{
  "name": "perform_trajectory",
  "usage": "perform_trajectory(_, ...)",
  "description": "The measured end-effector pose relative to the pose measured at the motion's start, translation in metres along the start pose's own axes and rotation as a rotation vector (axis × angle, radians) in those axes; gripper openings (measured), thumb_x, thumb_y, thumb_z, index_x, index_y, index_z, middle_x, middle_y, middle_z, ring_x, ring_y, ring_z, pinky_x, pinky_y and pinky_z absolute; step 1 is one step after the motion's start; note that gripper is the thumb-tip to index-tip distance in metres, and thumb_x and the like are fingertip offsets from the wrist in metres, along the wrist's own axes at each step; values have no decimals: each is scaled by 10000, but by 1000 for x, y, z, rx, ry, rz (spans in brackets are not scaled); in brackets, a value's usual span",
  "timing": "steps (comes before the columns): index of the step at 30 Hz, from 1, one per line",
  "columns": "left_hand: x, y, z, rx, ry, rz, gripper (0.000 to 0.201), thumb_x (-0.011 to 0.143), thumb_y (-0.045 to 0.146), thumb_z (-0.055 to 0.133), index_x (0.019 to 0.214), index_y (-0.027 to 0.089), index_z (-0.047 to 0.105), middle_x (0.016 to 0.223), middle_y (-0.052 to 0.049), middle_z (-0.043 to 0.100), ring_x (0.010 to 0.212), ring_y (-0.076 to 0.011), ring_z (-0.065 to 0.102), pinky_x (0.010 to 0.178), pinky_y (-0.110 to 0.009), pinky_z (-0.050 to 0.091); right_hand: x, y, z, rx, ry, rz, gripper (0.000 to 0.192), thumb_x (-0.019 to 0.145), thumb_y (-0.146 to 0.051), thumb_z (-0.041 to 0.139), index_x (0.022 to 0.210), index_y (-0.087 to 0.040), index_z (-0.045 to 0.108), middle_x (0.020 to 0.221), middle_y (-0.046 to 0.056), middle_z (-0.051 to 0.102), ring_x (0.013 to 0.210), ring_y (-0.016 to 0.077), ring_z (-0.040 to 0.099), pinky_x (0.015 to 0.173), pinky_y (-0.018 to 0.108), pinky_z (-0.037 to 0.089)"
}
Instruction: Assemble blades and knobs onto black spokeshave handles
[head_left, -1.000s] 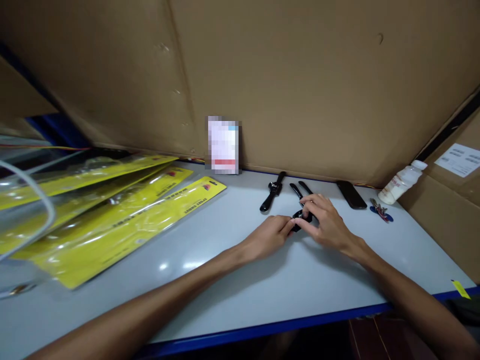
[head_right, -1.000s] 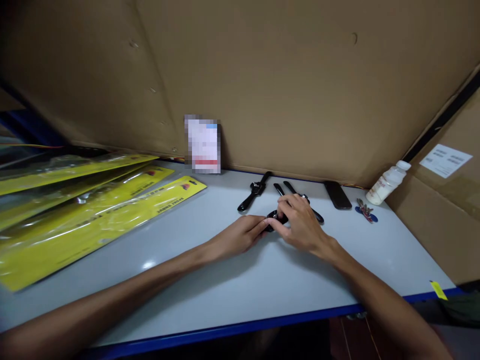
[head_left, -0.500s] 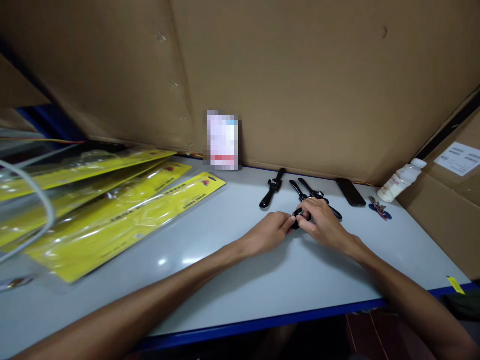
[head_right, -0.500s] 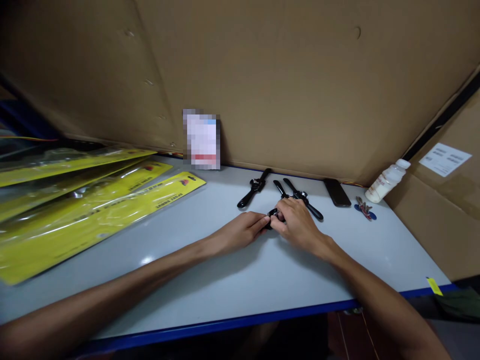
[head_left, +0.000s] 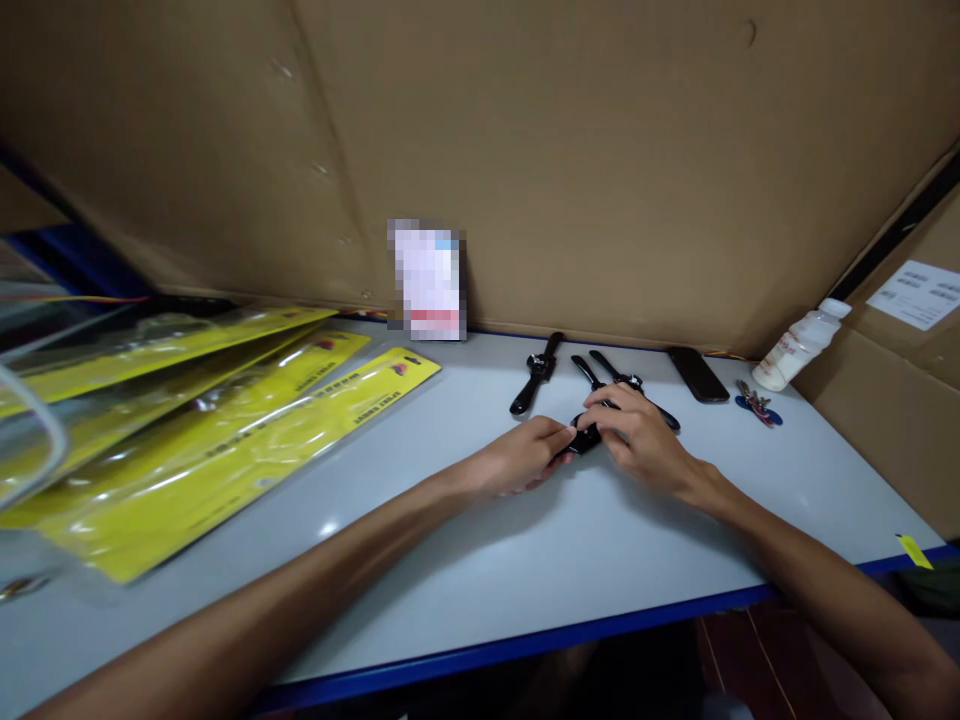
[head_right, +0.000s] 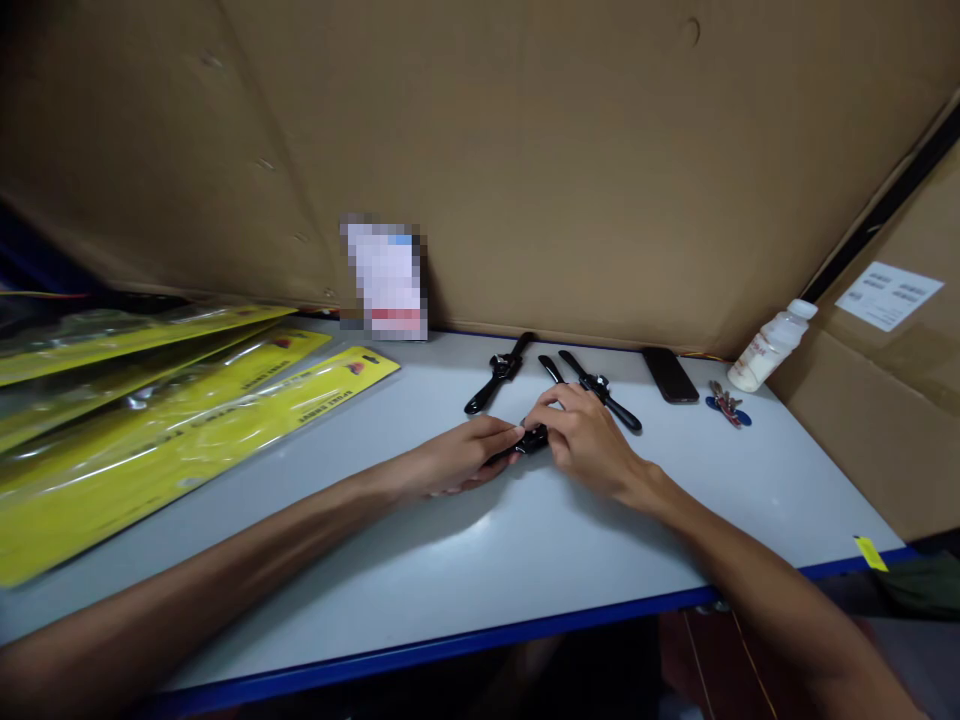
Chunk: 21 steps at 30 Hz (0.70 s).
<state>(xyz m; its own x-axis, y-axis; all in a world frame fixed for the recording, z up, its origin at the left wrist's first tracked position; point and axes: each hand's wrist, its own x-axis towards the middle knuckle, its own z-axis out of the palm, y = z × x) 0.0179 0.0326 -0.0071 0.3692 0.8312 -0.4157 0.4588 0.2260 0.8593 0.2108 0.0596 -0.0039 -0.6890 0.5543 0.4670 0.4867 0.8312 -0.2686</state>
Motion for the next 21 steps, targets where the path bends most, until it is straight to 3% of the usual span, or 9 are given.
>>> perform_trajectory(4,-1,2,0,7,22,-18,348,979,415,311,724,220,443,425,78,350,321,-85,259,341,-222,174,0,1,0,-74,65,3,307,842,-14,470,816,-190,720,1070,93,653,998,229,584,868,407,463)
perform_trajectory(10,-4,3,-2,-40,24,-29,342,987,418,317,738,218,440,438,84,348,320,-75,235,330,-217,149,0,-5,-2,-284,49,5,287,864,-51,498,968,-156,744,1083,134,667,1019,271,567,865,446,460)
perform_trajectory(16,-5,2,-3,-86,12,-26,324,992,417,313,767,223,441,452,92,329,336,-76,221,332,-219,125,-1,0,0,-162,23,-41,397,836,-6,484,1027,-229,751,1133,89,651,1063,238,573,882,428,476)
perform_trajectory(21,-3,1,-4,-115,14,-34,321,996,410,306,772,224,440,456,92,322,338,-75,218,337,-219,123,-1,1,-1,-215,35,16,361,843,-15,489,1007,-190,759,1129,121,654,1056,271,557,873,460,485)
